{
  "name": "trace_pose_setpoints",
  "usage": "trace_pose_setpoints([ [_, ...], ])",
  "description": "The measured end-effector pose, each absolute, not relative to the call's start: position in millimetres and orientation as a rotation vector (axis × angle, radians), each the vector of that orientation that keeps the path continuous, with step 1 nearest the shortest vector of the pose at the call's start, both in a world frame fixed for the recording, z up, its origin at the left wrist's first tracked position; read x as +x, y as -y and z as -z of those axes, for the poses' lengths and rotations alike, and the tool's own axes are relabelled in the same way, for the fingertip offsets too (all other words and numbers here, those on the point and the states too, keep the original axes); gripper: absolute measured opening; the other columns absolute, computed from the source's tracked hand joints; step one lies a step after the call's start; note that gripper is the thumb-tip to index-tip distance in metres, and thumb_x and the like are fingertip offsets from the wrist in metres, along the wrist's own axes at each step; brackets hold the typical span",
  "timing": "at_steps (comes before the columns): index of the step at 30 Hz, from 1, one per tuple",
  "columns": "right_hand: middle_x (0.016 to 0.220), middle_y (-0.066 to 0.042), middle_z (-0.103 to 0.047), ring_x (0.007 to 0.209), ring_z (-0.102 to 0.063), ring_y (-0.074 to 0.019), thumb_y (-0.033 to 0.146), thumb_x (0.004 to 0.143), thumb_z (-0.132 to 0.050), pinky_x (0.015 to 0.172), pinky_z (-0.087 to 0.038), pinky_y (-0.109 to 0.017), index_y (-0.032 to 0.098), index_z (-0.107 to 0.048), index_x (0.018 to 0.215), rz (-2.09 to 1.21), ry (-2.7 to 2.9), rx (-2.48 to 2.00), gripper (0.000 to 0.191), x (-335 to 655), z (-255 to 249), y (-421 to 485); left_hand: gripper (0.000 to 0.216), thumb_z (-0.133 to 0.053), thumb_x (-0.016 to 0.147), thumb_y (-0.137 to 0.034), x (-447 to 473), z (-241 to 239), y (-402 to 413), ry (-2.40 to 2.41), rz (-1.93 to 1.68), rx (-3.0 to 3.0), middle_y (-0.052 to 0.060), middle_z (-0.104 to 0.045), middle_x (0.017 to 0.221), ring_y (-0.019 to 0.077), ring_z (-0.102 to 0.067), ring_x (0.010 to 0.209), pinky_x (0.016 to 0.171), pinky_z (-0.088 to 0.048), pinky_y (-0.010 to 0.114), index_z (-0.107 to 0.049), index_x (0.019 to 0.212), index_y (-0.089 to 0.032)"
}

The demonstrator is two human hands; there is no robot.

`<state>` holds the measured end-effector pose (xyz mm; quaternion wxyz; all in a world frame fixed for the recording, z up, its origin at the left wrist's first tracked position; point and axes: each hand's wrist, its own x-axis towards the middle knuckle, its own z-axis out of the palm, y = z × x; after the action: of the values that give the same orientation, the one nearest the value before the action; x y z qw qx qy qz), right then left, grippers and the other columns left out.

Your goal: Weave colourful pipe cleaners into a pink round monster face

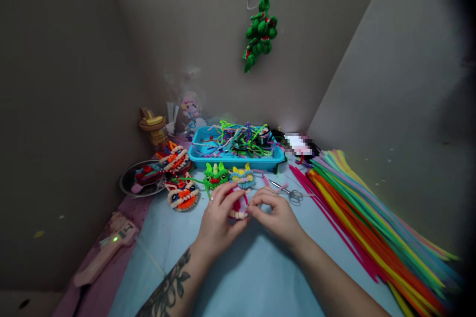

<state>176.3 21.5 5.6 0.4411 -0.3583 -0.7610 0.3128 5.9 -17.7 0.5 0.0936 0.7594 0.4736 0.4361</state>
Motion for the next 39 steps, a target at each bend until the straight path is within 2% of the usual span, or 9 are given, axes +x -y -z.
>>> trace_pose_setpoints([
  [6, 0.067, 0.000, -0.055, 0.074, -0.054, -0.0169, 0.021, 0.081, -0.057, 0.069, -0.041, -0.029, 0.018, -0.055, 0.062, -0.865, 1.897, -0.919, 0.020, 172, -2, -22, 0.049, -0.068, 0.075, -0.021, 5, 1, 17, -1.405, -1.284, 2.207, 0.011, -0.050, 0.128, 0.0262, -0.046, 0.120, 0.100, -0.040, 0.045, -0.053, 0.121, -0.025],
  [12, 0.074, -0.003, -0.062, 0.077, -0.059, -0.0180, 0.027, 0.081, -0.061, 0.072, -0.045, -0.030, 0.018, -0.063, 0.070, -1.002, 1.771, -0.903, 0.015, 172, -1, -23, 0.053, -0.073, 0.071, -0.029, 7, 2, 14, -1.373, -1.380, 1.985, 0.013, -0.053, 0.125, 0.0274, -0.049, 0.119, 0.098, -0.043, 0.045, -0.053, 0.120, -0.023],
  [17, 0.083, -0.004, -0.066, 0.084, -0.061, -0.0197, 0.025, 0.080, -0.063, 0.077, -0.048, -0.033, 0.020, -0.064, 0.079, -0.852, 1.658, -0.912, 0.005, 167, 3, -17, 0.053, -0.073, 0.071, -0.029, 8, 3, 14, -1.402, -1.424, 1.922, 0.012, -0.054, 0.123, 0.0273, -0.050, 0.118, 0.099, -0.042, 0.047, -0.053, 0.120, -0.023],
  [22, 0.094, -0.006, -0.066, 0.093, -0.059, -0.0209, 0.022, 0.080, -0.063, 0.084, -0.047, -0.038, 0.023, -0.071, 0.079, -0.642, 1.699, -0.904, 0.007, 164, 6, -15, 0.052, -0.071, 0.074, -0.028, 8, 5, 14, -1.455, -1.457, 1.996, 0.011, -0.052, 0.124, 0.0262, -0.049, 0.119, 0.100, -0.042, 0.046, -0.050, 0.121, -0.024],
  [32, 0.080, -0.003, -0.060, 0.081, -0.058, -0.0178, 0.021, 0.081, -0.062, 0.075, -0.048, -0.031, 0.021, -0.067, 0.066, -0.701, 1.724, -0.909, 0.017, 164, -2, -13, 0.051, -0.069, 0.076, -0.026, 9, 4, 17, -1.493, -1.504, 2.220, 0.010, -0.051, 0.124, 0.0263, -0.051, 0.116, 0.095, -0.047, 0.045, -0.049, 0.124, -0.027],
  [39, 0.079, -0.003, -0.058, 0.080, -0.057, -0.0168, 0.024, 0.084, -0.057, 0.073, -0.045, -0.029, 0.019, -0.061, 0.064, -0.760, 1.738, -0.914, 0.022, 162, -2, -12, 0.051, -0.067, 0.077, -0.024, 9, 5, 17, -1.516, -1.484, 2.256, 0.010, -0.051, 0.125, 0.0262, -0.050, 0.117, 0.096, -0.045, 0.045, -0.048, 0.125, -0.028],
])
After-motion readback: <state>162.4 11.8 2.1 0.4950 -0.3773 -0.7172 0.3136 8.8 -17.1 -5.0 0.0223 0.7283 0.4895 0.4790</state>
